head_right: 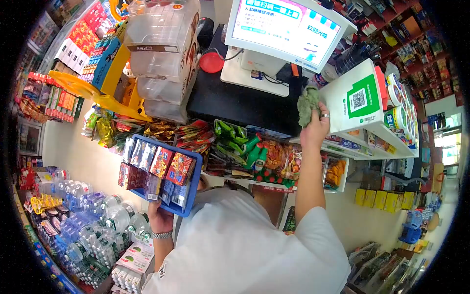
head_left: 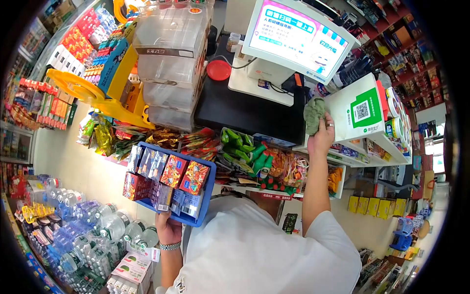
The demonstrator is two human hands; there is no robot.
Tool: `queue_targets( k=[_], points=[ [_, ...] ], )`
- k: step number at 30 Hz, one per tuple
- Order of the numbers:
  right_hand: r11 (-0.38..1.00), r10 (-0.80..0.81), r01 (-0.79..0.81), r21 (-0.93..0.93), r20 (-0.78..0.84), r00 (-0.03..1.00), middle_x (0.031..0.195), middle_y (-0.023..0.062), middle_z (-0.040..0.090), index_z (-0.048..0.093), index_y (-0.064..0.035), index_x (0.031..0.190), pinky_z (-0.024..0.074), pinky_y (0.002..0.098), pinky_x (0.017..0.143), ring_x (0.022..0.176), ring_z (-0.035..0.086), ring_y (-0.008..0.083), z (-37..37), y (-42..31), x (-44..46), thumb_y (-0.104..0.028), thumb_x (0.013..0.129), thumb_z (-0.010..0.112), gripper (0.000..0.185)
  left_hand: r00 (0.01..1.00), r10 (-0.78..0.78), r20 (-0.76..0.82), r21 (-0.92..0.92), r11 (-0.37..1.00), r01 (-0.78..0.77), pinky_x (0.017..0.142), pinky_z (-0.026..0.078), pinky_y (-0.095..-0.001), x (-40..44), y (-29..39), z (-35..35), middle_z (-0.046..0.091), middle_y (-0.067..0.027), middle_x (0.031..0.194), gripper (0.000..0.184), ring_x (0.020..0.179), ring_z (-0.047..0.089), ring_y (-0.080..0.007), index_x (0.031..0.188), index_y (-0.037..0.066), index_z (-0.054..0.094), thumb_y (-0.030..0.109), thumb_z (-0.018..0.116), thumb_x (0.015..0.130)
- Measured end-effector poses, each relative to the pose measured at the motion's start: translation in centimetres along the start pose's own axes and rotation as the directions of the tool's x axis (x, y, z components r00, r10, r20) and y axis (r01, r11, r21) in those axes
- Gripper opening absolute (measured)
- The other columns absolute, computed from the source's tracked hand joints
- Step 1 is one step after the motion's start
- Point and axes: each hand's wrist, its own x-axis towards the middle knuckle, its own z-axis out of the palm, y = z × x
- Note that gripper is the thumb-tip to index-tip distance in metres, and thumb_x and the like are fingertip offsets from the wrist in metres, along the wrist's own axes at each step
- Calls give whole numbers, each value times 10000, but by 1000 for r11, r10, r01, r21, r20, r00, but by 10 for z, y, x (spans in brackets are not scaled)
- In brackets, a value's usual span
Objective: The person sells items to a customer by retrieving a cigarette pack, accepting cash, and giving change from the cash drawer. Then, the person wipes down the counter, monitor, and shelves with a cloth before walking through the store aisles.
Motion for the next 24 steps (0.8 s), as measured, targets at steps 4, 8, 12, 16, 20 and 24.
queue_targets(
  k=[4,8,12,16,20,24],
  points=[
    [781,309,-396,482,253,917,1255,163,568,480,-35,1299,490,485,871,1088,589,318,-1,-15,-10,-182,1002,395,342,999,-49,-4,22,999,50,898,549,-402,1,3,-1,610,-106,1230,508,1073,631,-247,1298,-1,495,121,606,818],
    [640,378,-579,505,450,809,1347,154,535,471,-36,1346,409,553,994,1174,538,335,10,-5,-10,-263,994,337,440,1000,-18,-10,15,1000,18,868,564,-404,5,5,3,612,-107,1217,509,1046,641,-248,1296,-5,494,129,599,816],
    [767,278,-489,414,473,836,1313,127,556,498,-19,1295,372,502,1062,1206,524,302,17,24,3,-176,982,482,350,999,-41,-23,16,999,41,850,572,-400,2,11,1,614,-104,1197,503,1024,646,-244,1291,-4,495,125,591,815],
    [782,206,-396,482,400,893,1253,108,579,515,-8,1236,369,467,1072,1202,521,284,29,16,8,-157,988,539,290,1000,-24,-20,29,999,25,832,578,-390,-1,12,0,618,-101,1178,501,1013,648,-237,1289,-2,493,123,590,814],
    [790,230,-385,477,351,908,1278,131,566,497,15,1262,379,465,1059,1206,519,299,20,26,26,-177,994,533,333,999,-25,-37,20,999,25,832,578,-391,-3,14,0,616,-105,1188,504,1013,649,-242,1293,-2,487,119,586,814],
    [327,73,101,-940,132,989,1277,234,542,440,84,1315,404,450,1028,1206,513,379,38,1,-2,-217,951,582,493,999,-36,-26,20,999,36,836,578,-391,-4,13,-12,611,-108,1206,501,1027,649,-248,1294,-1,486,118,582,817]
  ],
)
